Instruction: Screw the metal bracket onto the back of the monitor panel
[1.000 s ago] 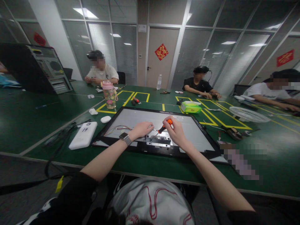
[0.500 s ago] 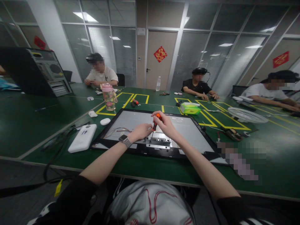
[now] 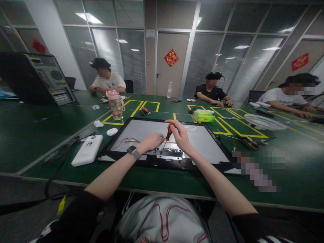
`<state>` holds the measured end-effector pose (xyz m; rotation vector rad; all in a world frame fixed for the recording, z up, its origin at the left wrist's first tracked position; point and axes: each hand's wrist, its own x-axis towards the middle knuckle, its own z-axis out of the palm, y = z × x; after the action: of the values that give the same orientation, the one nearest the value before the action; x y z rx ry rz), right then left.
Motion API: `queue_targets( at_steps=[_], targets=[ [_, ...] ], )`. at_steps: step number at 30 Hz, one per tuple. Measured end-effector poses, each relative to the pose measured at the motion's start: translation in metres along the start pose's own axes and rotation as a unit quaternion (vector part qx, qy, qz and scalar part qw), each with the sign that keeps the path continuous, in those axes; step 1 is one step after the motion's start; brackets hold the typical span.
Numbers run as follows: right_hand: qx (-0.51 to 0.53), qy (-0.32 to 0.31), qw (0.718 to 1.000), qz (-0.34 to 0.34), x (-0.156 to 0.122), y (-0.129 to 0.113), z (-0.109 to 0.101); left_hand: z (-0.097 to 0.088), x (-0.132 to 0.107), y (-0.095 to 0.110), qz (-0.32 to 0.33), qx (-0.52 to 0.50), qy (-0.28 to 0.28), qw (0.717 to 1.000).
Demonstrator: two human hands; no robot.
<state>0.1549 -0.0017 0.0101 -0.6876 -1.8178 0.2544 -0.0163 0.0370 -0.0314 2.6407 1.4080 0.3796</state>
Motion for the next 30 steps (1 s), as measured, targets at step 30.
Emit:
queue_targets(
  at_steps=[30],
  targets=[
    [0.322,0.006,0.921,0.218,-0.0004,0.0057,-0.0015,-0.0019,-0.0008,0.0019,-0.004,0.003,0.000,1.000]
  ],
)
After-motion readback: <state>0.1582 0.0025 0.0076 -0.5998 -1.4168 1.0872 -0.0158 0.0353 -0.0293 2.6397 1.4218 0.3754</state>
